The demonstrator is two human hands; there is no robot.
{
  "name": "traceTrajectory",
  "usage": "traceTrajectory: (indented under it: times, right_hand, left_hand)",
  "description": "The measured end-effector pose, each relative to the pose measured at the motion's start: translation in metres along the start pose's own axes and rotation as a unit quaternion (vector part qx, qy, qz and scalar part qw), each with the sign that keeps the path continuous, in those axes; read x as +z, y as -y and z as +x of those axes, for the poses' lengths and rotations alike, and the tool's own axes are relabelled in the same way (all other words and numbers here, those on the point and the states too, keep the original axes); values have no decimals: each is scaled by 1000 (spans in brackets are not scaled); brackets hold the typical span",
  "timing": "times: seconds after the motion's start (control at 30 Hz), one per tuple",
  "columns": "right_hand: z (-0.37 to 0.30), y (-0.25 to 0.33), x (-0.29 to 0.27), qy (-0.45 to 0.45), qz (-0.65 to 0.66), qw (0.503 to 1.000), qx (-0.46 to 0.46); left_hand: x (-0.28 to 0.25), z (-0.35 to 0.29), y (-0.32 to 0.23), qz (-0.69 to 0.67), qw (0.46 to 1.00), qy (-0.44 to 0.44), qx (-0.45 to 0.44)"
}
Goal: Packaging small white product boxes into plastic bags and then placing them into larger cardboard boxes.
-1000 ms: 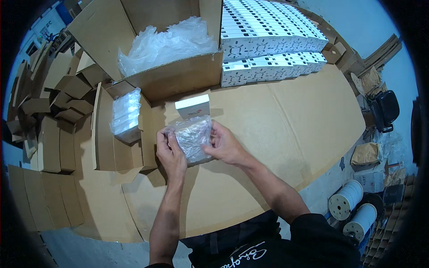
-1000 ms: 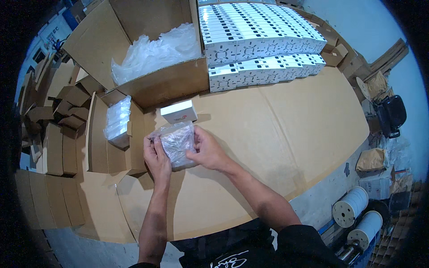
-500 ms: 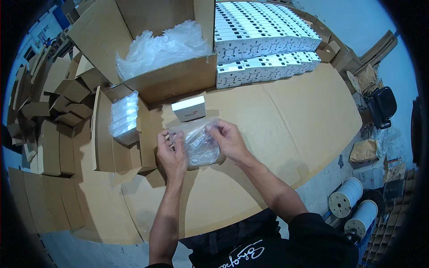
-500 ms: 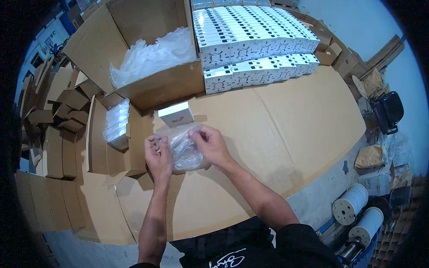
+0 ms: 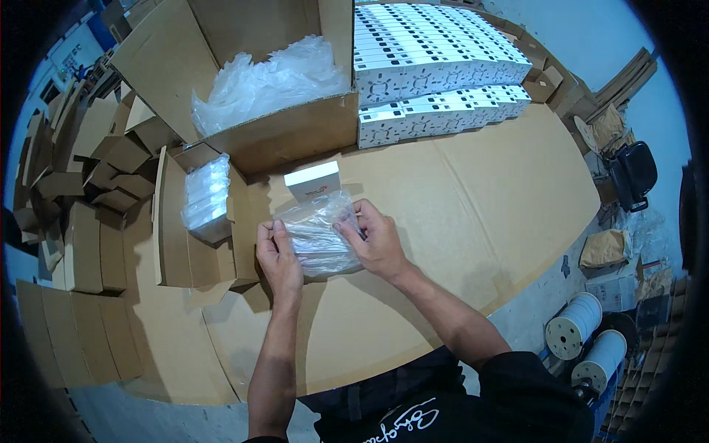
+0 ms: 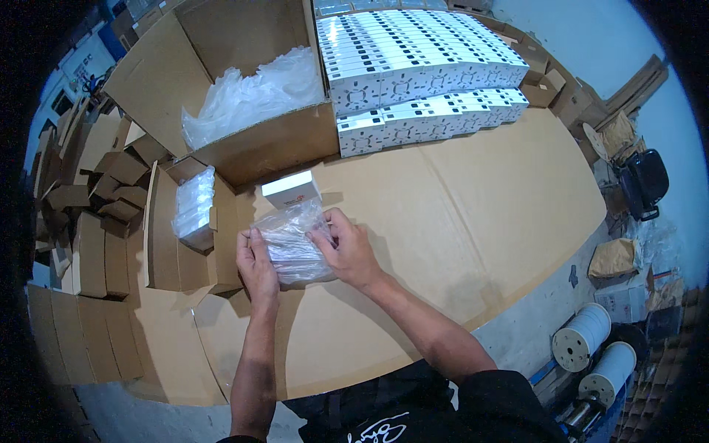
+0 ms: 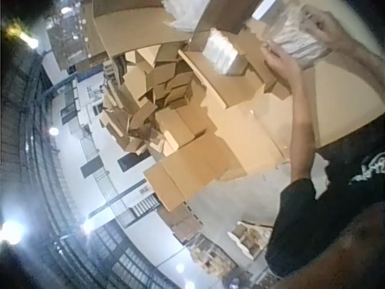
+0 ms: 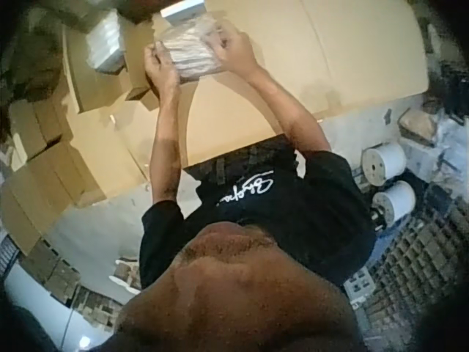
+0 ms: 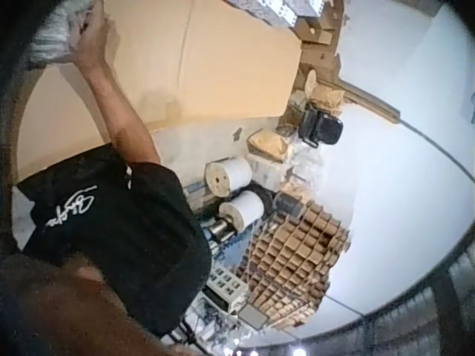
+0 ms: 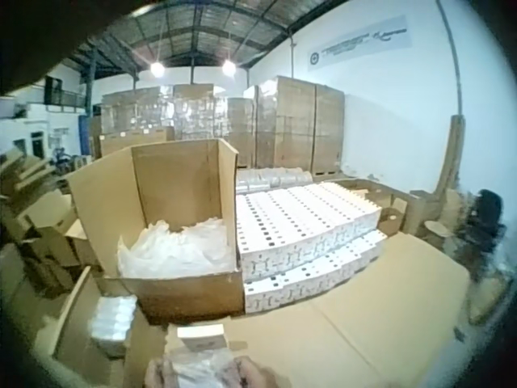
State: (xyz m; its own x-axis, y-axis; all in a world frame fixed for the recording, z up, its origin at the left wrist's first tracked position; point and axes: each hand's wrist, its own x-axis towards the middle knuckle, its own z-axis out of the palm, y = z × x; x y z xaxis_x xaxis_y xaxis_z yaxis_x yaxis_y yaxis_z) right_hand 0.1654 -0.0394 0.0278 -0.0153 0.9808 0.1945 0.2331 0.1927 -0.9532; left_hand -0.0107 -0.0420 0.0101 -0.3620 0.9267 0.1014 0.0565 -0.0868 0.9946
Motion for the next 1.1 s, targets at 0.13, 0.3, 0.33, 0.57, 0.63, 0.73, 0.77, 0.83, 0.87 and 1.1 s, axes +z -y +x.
traceTrajectory:
  times: [0.13,0.3,0.33,0.57,0.63,0.73,0.77,0.83,0.87,1.1]
  right_hand:
    - [3,-1,-8,15,5,1000,-4]
    - [5,-10,-9,-3,59,997,41]
    - [6,-16,-10,-13,43,998,40]
    - [15,-13,-12,-90,227,968,65]
    - [17,-16,-15,-109,241,963,59]
    - [18,-24,-17,-139,245,958,43]
    - [17,-19,-17,-150,227,961,42]
    - [16,-14,-17,-160,210,964,41]
    - [15,-14,-19,-133,195,971,31]
    - [7,2,-17,65,90,993,33]
  left_hand:
    - [0,1,8,-41,999,-2,-7]
    - [5,-11,1,-116,988,60,-80]
    - [6,-15,-2,-117,988,59,-79]
    - [-2,-19,-23,-90,964,190,-162]
    - [-6,-17,-22,-106,960,202,-160]
    - [-12,-14,-17,-116,949,253,-152]
    - [-17,-11,-12,-181,932,263,-171]
    - [-22,-11,-4,-243,911,272,-190]
    - [-19,-11,-7,-256,926,225,-161]
    - [-2,-12,-1,-35,990,105,-82]
